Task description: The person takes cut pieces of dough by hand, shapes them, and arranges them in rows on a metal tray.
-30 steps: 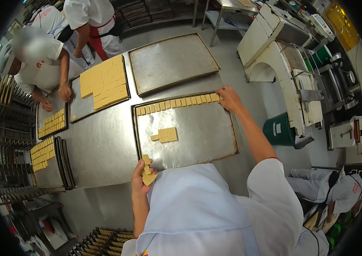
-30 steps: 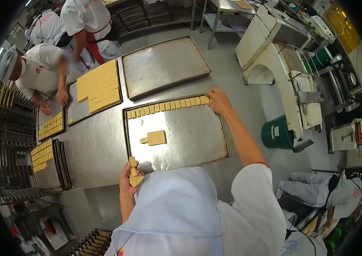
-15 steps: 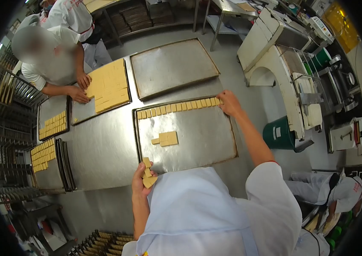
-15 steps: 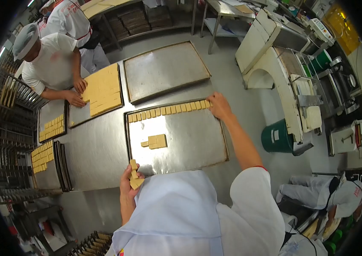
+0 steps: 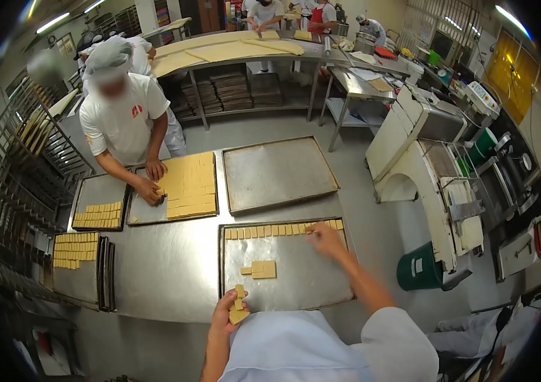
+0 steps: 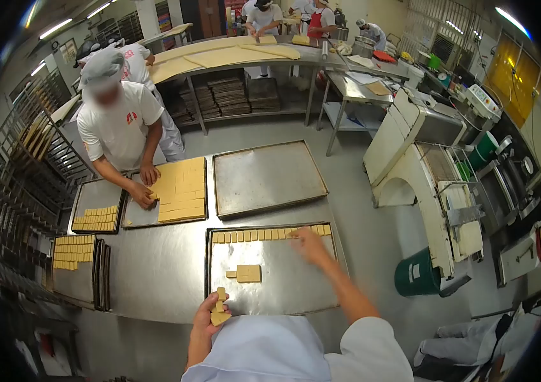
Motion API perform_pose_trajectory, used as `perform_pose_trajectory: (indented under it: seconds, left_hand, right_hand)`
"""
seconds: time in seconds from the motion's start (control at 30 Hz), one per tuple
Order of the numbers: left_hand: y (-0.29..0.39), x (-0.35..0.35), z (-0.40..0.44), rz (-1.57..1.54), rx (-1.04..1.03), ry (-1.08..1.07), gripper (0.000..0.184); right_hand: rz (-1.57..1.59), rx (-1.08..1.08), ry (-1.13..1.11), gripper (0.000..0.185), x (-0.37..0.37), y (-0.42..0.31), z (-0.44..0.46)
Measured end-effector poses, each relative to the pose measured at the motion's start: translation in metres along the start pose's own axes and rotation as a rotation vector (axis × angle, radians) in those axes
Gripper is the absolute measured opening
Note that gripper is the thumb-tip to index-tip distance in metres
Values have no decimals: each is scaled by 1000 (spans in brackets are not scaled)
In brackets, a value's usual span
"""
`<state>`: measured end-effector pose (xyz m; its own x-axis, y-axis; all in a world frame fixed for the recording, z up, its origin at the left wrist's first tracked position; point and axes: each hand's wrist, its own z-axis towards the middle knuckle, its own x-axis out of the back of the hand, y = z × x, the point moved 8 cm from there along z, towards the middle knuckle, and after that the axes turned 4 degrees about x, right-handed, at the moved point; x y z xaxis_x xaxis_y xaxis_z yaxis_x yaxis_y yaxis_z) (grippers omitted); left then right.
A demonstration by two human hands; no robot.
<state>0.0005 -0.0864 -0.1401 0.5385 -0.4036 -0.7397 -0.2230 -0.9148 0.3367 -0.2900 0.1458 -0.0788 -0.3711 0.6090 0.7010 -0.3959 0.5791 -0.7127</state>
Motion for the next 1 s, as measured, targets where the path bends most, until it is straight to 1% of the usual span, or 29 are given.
perform_pose_trajectory:
  seconds: [0.07,0.13,0.23,0.33,0.43,0.47,0.53,0.57,0.6,0.63,0.67,0.7,0.73,0.77,0.87,0.93,1.0]
  left_hand:
    - [-4,-8,3,46,25,-15,25]
    - [-9,-22,4,113,63,-15,26]
    - [-18,-28,7,173,101,-33,27]
    - [-19,-36,3,179,102,-29,26]
    - [-11,-45,-1,311,36,24,28]
    - [-7,-47,-1,453,-5,63,26]
    - [-1,-44,7,533,-86,72,23]
    - [-2,-41,5,562,-114,99,22]
    - [-2,-37,5,545,-128,128,21]
    - [1,-38,3,527,-144,171,20]
    - [2,-40,2,493,-155,168,23]
    - [3,-39,-1,464,-168,162,26]
    - [4,-39,-3,522,-201,167,26]
    - [7,-41,-5,585,-235,158,26]
    - [11,-40,-11,761,-294,240,27]
    - [11,-34,-11,666,-289,269,27]
    - [14,-30,-9,564,-287,292,28]
  right_hand:
    - [256,66,-169,35,-50,-43,-18]
    - [447,55,-404,34,-87,-92,-43]
    - [727,139,-580,28,-132,-119,-68]
    - [928,57,-571,21,-147,-115,-76]
    - [979,-67,-463,18,-140,-111,-77]
    - [916,-71,-413,19,-139,-108,-76]
    - [788,-97,-335,20,-144,-96,-76]
    - [813,-91,-344,23,-149,-92,-75]
    - [925,-201,-353,27,-159,-82,-79]
    - [1030,-177,-362,30,-151,-98,-81]
    - [954,-111,-354,32,-150,-97,-81]
    - [906,-121,-334,30,-137,-112,-82]
    - [979,-164,-349,28,-144,-112,-84]
    - [965,-185,-364,27,-149,-112,-83]
    - [927,-217,-380,25,-154,-114,-82]
    - [938,-206,-391,21,-156,-122,-76]
    - [848,-152,-404,19,-156,-126,-67]
